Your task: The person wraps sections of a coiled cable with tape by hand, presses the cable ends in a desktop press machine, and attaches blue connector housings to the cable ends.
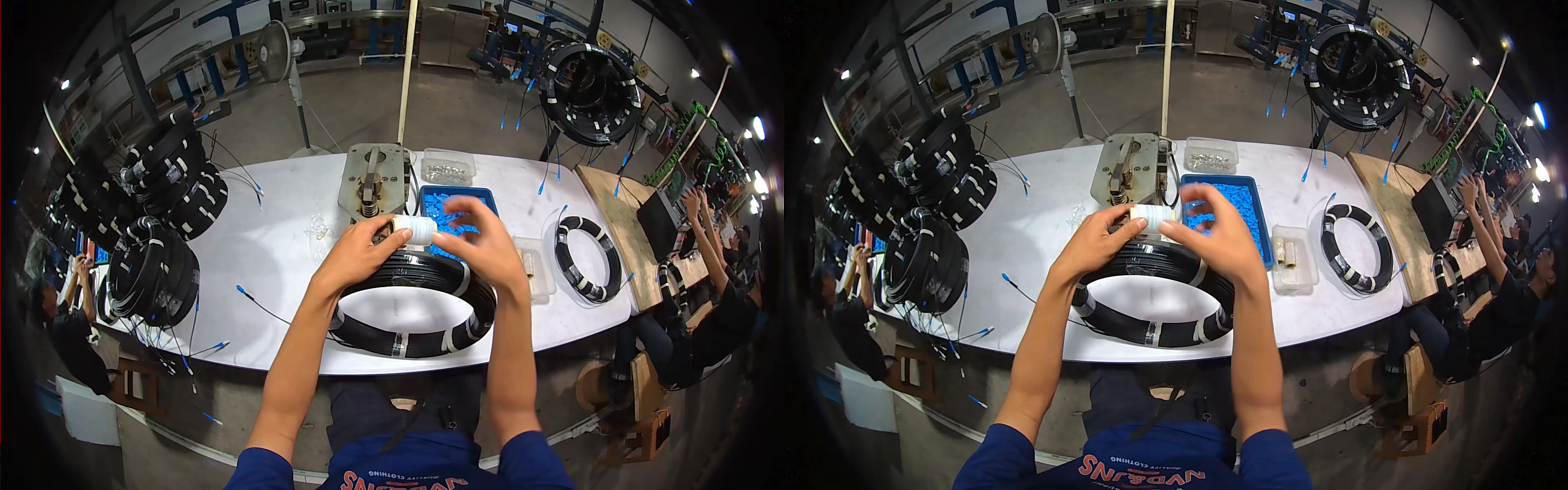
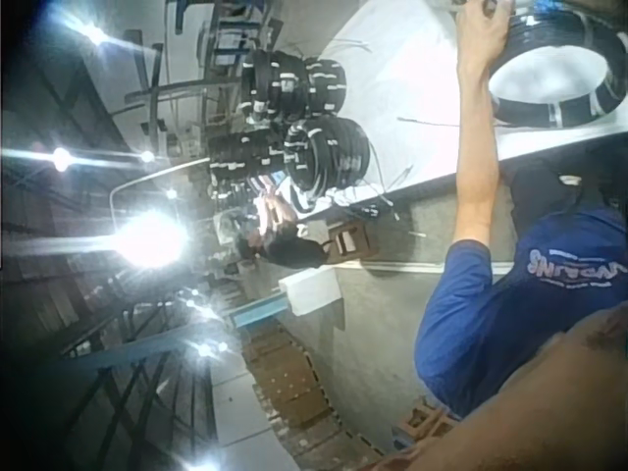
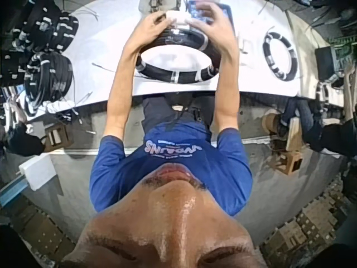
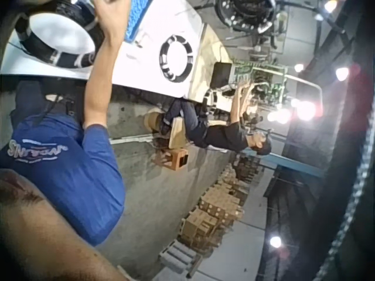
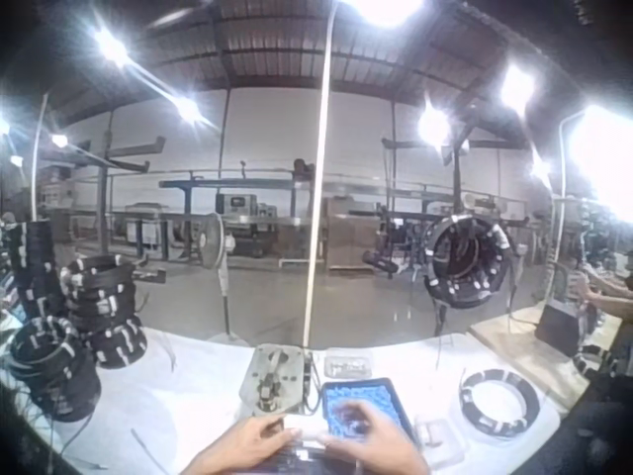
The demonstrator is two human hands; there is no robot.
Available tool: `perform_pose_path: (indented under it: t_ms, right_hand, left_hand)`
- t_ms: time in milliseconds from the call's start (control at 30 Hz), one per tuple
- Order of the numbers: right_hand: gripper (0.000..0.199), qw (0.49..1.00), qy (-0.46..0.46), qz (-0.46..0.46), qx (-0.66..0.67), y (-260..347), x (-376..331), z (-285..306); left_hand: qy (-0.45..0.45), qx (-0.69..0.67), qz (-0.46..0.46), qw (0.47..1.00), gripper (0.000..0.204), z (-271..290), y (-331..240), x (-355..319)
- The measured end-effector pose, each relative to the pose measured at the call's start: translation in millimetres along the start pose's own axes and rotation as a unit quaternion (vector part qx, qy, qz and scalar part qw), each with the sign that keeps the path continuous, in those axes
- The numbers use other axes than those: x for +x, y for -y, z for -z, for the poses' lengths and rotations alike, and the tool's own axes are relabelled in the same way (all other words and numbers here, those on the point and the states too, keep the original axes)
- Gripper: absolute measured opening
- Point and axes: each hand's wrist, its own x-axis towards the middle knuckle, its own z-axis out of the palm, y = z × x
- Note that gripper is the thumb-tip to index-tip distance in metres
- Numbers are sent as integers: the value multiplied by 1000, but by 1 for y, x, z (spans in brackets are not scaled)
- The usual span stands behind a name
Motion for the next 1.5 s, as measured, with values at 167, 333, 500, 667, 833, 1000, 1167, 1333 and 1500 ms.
perform_pose_path:
  t_ms: [167, 333, 500, 667, 833, 1000, 1167, 1333, 1500]
  right_hand:
    - [51, 940, 295, -166, 46, -34, 47, -6]
    - [43, 960, 192, -188, 77, -21, 44, -7]
    - [51, 981, 153, -71, 100, -13, 21, -9]
    - [48, 992, 88, 25, 92, -11, 5, -21]
    - [43, 966, 62, -108, 227, 8, 18, -23]
    - [46, 962, 44, -120, 243, 14, 20, -33]
    - [44, 989, -1, -82, 123, 24, 3, -39]
    - [37, 989, -66, -13, 133, 16, -18, -50]
    - [43, 984, -125, 58, 115, 8, -44, -68]
  left_hand:
    - [-14, -8, -16, 1000, 51, -5, -2, -2]
    - [-39, 19, -17, 999, 64, -4, 3, -12]
    - [18, 143, -41, 989, 64, 1, -14, -6]
    - [5, 143, -59, 988, 57, 2, -6, -8]
    - [12, 143, -78, 987, 61, -1, -1, -7]
    - [-1, 126, -90, 988, 61, -4, -5, -5]
    - [8, 136, -58, 989, 54, -4, -3, -3]
    - [21, 127, -52, 990, 36, -2, -7, -1]
    - [9, 132, -96, 987, 44, -7, 8, 4]
